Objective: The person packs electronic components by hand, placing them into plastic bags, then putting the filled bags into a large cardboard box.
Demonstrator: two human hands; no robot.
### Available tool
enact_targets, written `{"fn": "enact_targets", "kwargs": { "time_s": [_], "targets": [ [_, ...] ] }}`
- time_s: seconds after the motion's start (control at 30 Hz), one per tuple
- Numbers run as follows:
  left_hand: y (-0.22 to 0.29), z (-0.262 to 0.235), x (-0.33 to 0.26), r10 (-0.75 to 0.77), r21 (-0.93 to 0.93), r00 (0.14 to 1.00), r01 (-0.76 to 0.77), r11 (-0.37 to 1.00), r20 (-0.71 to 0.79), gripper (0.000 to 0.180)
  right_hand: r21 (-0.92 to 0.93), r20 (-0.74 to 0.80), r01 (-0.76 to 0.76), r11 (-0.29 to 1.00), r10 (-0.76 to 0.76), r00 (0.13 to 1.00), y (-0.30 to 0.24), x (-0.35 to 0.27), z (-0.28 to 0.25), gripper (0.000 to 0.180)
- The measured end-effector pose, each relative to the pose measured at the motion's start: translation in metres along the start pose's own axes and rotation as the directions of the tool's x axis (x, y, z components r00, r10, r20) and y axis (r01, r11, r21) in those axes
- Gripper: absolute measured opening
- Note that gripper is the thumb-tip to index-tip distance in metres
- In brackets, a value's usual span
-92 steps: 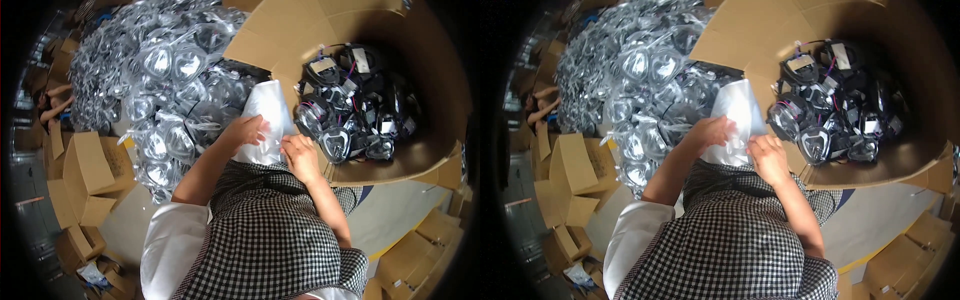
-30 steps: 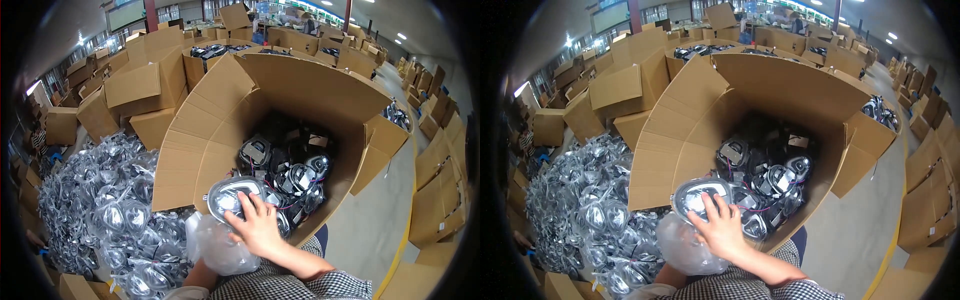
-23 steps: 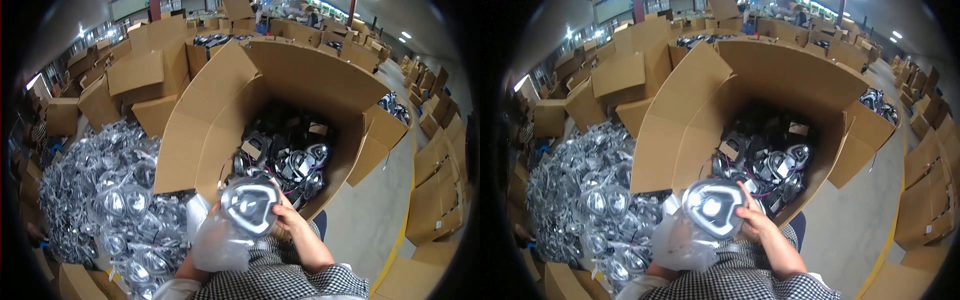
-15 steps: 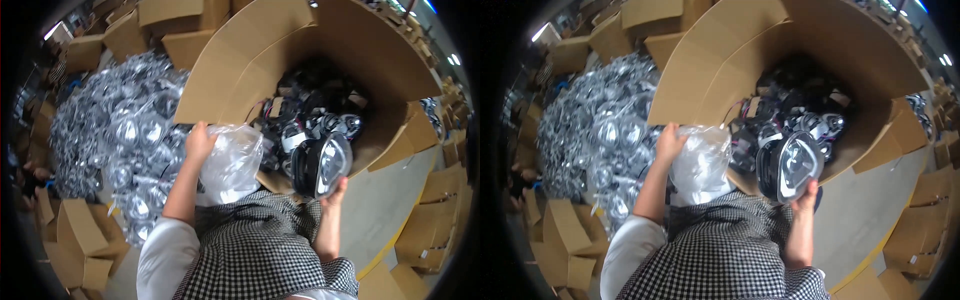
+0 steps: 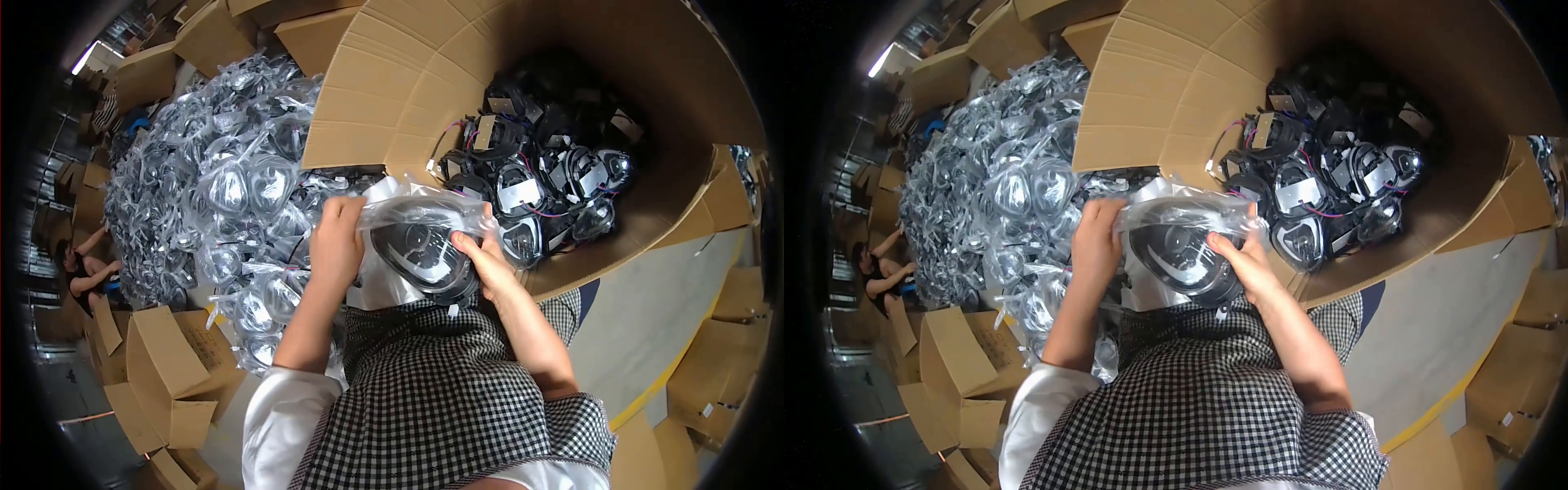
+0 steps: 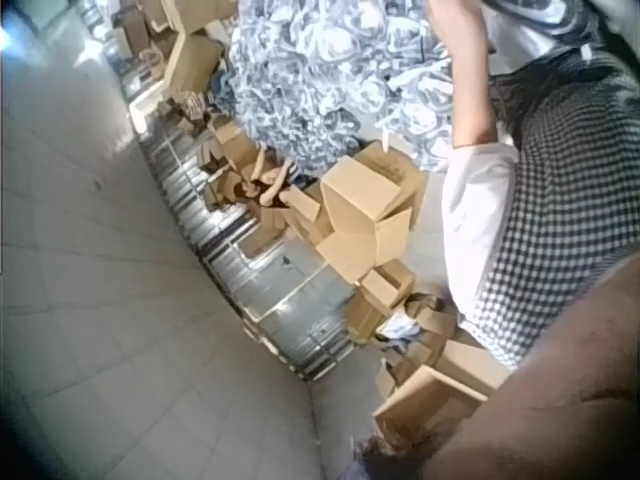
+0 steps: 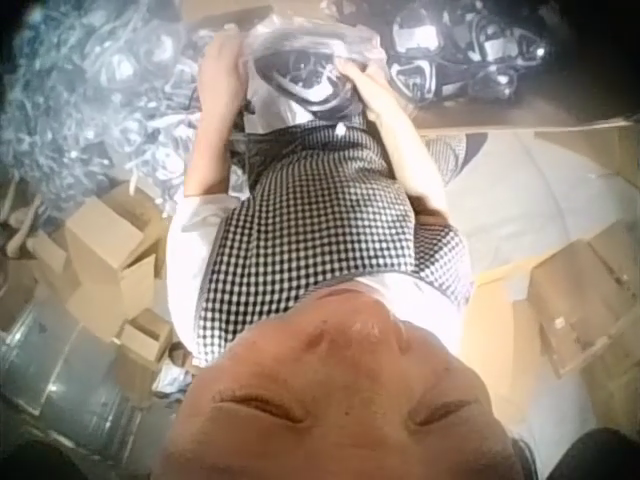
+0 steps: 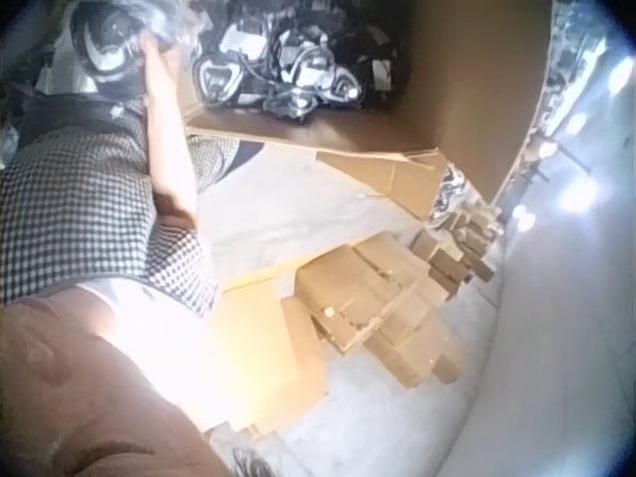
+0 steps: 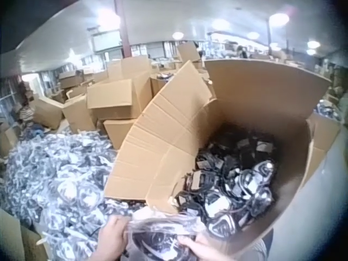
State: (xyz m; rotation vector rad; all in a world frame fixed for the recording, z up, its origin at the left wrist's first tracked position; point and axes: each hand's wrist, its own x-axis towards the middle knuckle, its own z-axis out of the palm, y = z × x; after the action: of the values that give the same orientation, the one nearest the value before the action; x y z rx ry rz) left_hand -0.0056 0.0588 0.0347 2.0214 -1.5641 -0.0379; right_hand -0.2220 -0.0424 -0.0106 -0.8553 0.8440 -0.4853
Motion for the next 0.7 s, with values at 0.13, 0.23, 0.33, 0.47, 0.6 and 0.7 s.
{"fn": "enact_targets", "kwargs": {
  "time_s": [0.13, 0.23, 0.33, 0.47, 0.6, 0.7],
  "targets": [
    [-0.008, 0.031, -0.040, -0.157, 0.094, 0.987, 0.153, 0.984, 0.030, 0.022, 0.064, -0.230, 0.047, 0.997, -0.031, 0.973, -0.005, -0.008, -0.007, 0.108],
    [-0.006, 0.056, -0.077, 0.225, -0.590, 0.938, -0.028, 0.807, 0.263, 0.012, 0.140, -0.281, 0.059, 0.988, -0.017, 0.960, -0.010, -0.012, -0.026, 0.109],
    [0.024, 0.035, -0.079, 0.183, -0.655, 0.887, 0.161, 0.738, 0.424, 0.014, -0.004, -0.294, -0.056, 0.998, 0.052, 0.954, -0.003, -0.028, -0.045, 0.113],
    [0.005, -0.001, -0.068, -0.239, -0.667, 0.905, 0.421, 0.615, 0.351, 0.012, -0.499, -0.188, -0.045, 0.865, -0.057, 0.981, 0.039, -0.047, -0.108, 0.063],
    [-0.008, -0.014, -0.077, -0.251, -0.857, 0.822, 0.461, -0.232, 0.511, 0.010, -0.452, -0.391, 0.210, 0.867, -0.404, 0.827, 0.068, -0.037, -0.121, 0.043],
    [-0.008, -0.016, -0.083, -0.176, -0.845, 0.838, 0.465, -0.263, 0.516, 0.015, -0.091, -0.377, 0.384, 0.919, -0.388, 0.841, 0.115, -0.029, -0.094, 0.072]
  ]
}}
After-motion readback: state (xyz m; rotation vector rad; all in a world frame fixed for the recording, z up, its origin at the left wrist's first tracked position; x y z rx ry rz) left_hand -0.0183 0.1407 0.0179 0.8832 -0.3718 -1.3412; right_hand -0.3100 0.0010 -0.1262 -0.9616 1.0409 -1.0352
